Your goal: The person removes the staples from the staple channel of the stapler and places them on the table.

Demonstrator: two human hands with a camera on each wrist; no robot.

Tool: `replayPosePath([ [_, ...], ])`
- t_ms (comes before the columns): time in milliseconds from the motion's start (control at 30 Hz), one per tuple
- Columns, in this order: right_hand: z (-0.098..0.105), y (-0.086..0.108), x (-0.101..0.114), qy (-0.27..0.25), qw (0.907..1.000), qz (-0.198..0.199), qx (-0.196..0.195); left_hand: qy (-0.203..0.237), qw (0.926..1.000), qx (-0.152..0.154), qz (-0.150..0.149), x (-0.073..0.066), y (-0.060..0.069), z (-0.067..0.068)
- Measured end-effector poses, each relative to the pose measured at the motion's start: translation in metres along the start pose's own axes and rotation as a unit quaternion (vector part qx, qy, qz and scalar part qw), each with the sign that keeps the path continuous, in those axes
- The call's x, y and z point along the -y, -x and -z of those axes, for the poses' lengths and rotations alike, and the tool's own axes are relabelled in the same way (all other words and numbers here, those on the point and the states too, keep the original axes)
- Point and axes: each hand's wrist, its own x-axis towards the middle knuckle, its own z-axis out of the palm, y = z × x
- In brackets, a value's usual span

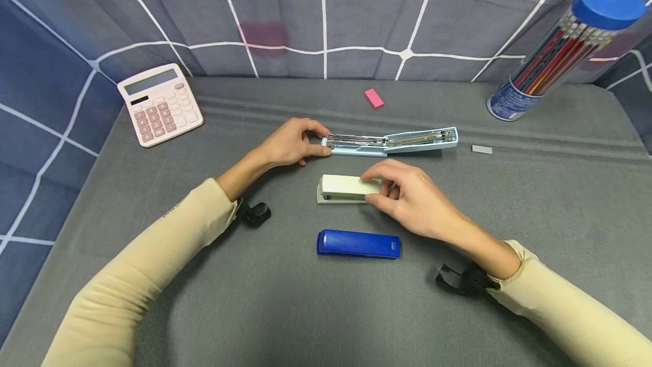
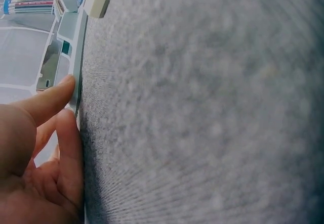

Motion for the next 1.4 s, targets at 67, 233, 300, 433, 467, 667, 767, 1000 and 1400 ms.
replayPosePath([
  [67, -0.001, -0.003, 0.0, 0.007, 1.0, 0.003, 0.002, -0.001, 1.0, 0.002, -0.001, 0.0, 0.001, 0.001],
  [233, -0.001, -0.006, -0.002, 0.014, 0.9999, 0.009, 0.003, -0.021, 0.9995, 0.009, -0.022, 0.0, 0.005, 0.002],
  [300, -0.001, -0.007, -0.003, 0.014, 0.9998, 0.01, 0.004, -0.018, 0.9993, 0.012, -0.031, -0.001, 0.01, 0.002],
  [433, 0.0, -0.006, -0.003, 0.016, 0.9997, 0.014, 0.008, 0.015, 0.9996, 0.004, -0.023, -0.003, 0.026, 0.0],
  [467, 0.0, -0.006, -0.003, 0.016, 0.9997, 0.014, 0.009, 0.024, 0.9996, 0.001, -0.017, -0.004, 0.032, -0.001],
  [667, -0.001, -0.007, -0.003, 0.023, 0.9996, 0.009, 0.013, 0.058, 0.9975, 0.042, 0.004, -0.01, 0.064, -0.01],
  [767, -0.003, -0.009, 0.0, 0.033, 0.9994, -0.003, 0.012, 0.051, 0.9949, 0.086, -0.004, -0.013, 0.073, -0.017],
  [1000, -0.012, -0.022, 0.015, 0.04, 0.9988, -0.005, 0.027, 0.01, 0.9971, 0.074, -0.009, -0.014, 0.074, -0.03],
  [1400, -0.012, -0.026, 0.016, 0.089, 0.989, 0.113, 0.033, 0.001, 0.9976, 0.065, -0.024, -0.014, 0.072, -0.031],
])
